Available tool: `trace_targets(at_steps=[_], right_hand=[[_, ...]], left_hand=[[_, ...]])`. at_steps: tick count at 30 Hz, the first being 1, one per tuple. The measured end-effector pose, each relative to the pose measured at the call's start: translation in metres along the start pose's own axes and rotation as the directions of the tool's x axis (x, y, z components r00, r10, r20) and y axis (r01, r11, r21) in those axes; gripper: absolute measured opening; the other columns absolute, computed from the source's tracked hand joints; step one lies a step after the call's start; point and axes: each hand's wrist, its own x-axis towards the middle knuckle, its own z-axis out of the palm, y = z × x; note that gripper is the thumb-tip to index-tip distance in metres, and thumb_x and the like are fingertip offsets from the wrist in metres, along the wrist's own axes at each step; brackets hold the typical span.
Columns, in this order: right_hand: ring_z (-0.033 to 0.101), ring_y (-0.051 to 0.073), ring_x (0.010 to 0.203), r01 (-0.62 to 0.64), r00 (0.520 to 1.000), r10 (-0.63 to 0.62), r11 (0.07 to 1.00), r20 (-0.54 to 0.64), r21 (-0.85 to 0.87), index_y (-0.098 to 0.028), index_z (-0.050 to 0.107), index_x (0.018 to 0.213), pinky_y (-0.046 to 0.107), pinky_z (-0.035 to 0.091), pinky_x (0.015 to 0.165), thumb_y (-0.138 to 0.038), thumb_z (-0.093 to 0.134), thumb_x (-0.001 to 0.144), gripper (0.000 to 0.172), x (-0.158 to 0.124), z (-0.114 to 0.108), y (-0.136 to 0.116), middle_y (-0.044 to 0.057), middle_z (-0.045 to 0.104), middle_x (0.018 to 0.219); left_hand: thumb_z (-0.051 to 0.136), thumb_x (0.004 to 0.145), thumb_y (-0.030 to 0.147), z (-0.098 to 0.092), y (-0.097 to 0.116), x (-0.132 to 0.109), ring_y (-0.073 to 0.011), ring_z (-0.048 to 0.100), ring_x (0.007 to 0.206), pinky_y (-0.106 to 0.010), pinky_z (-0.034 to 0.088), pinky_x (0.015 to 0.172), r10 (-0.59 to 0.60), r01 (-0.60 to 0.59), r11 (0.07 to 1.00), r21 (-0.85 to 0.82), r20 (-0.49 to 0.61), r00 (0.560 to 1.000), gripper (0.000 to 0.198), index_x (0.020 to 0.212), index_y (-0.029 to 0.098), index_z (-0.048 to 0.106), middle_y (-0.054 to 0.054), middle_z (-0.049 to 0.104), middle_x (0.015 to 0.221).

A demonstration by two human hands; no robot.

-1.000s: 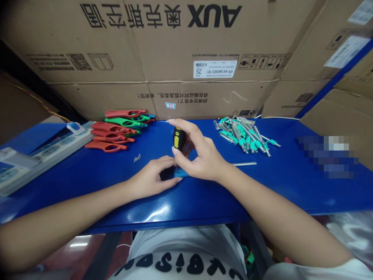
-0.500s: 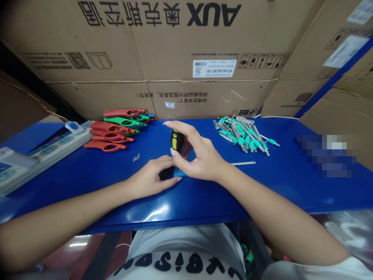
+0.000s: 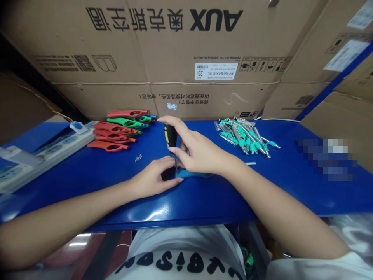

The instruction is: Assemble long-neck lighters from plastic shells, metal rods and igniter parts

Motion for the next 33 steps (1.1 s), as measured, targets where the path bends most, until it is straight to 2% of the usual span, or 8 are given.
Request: trace_targets(at_steps=[4,8,12,16,20,24,29,33], right_hand=[[0.061,0.014,0.063,0.023,1.0,-0.015,0.95,0.026,-0.311,-0.022,0.04,0.145,0.026,0.045,0.057,-0.034,0.068,0.089,0.064,0.013,-0.005,-0.007,0.003,0.069,0.098],[0.067,0.019,0.076,0.086,0.983,-0.151,0.872,-0.099,-0.481,-0.021,0.052,0.133,0.027,0.047,0.061,-0.05,0.076,0.083,0.063,0.016,0.001,-0.001,0.005,0.071,0.104],[0.068,0.016,0.081,0.16,0.939,-0.242,0.938,-0.246,-0.309,-0.02,0.053,0.131,0.027,0.053,0.068,-0.043,0.058,0.098,0.04,0.007,0.008,0.006,0.01,0.069,0.121],[0.063,0.007,0.063,0.143,0.983,-0.137,0.989,-0.124,0.039,-0.021,0.043,0.141,0.022,0.054,0.06,-0.028,0.037,0.106,0.036,0.0,0.005,0.0,0.008,0.065,0.125],[0.066,0.013,0.074,0.196,0.946,-0.25,0.948,-0.208,-0.251,-0.021,0.056,0.128,0.026,0.054,0.066,-0.04,0.056,0.1,0.034,-0.002,0.003,0.0,0.007,0.07,0.111],[0.067,0.015,0.072,0.288,0.845,-0.49,0.755,-0.216,-0.588,-0.021,0.061,0.119,0.025,0.051,0.062,-0.046,0.061,0.096,0.035,-0.003,0.007,0.003,0.004,0.073,0.092],[0.068,0.016,0.103,0.286,0.926,-0.348,0.899,-0.145,-0.333,-0.017,0.041,0.146,0.027,0.056,0.078,-0.021,0.032,0.106,0.041,-0.003,0.008,-0.005,0.011,0.065,0.131],[0.068,0.016,0.085,0.259,0.906,-0.37,0.869,-0.206,-0.421,-0.018,0.051,0.138,0.028,0.056,0.076,-0.036,0.052,0.102,0.04,-0.004,0.006,0.003,0.007,0.07,0.106]], left_hand=[[0.072,0.086,0.02,0.002,-0.002,-0.001,-0.0209,0.067,0.101,-0.034,0.052,0.095,0.012,-0.012,1.0,0.007,-0.037,0.999,0.018,0.102,0.018,0.064,-0.004,0.071,0.104],[0.071,0.087,0.021,0.001,-0.002,-0.001,-0.0199,0.068,0.097,-0.033,0.051,0.093,0.014,-0.014,1.0,0.009,-0.022,1.0,0.014,0.097,0.018,0.062,-0.003,0.07,0.098],[0.073,0.086,0.021,-0.001,-0.001,0.0,-0.0195,0.066,0.096,-0.032,0.051,0.09,-0.006,0.006,1.0,0.007,-0.007,1.0,0.014,0.093,0.019,0.06,-0.002,0.069,0.098],[0.073,0.087,0.023,-0.001,-0.001,0.0,-0.0189,0.065,0.096,-0.031,0.051,0.089,0.0,0.0,1.0,0.004,-0.006,1.0,0.015,0.093,0.02,0.06,-0.001,0.068,0.098],[0.073,0.087,0.023,0.0,-0.002,-0.001,-0.0196,0.065,0.094,-0.033,0.051,0.088,-0.003,0.003,1.0,0.016,-0.011,1.0,0.014,0.094,0.02,0.061,-0.001,0.068,0.096],[0.073,0.086,0.024,0.001,-0.004,-0.001,-0.0207,0.066,0.093,-0.034,0.052,0.087,0.003,-0.003,1.0,0.024,-0.028,1.0,0.017,0.099,0.019,0.063,-0.003,0.07,0.097],[0.073,0.087,0.026,0.0,-0.004,-0.001,-0.0212,0.065,0.097,-0.034,0.052,0.09,0.0,0.0,1.0,0.018,-0.007,1.0,0.016,0.097,0.019,0.063,-0.003,0.069,0.1],[0.073,0.087,0.025,0.0,-0.002,-0.001,-0.0206,0.066,0.094,-0.033,0.052,0.088,-0.005,0.006,1.0,0.031,-0.011,1.0,0.016,0.096,0.019,0.062,-0.003,0.069,0.097]])
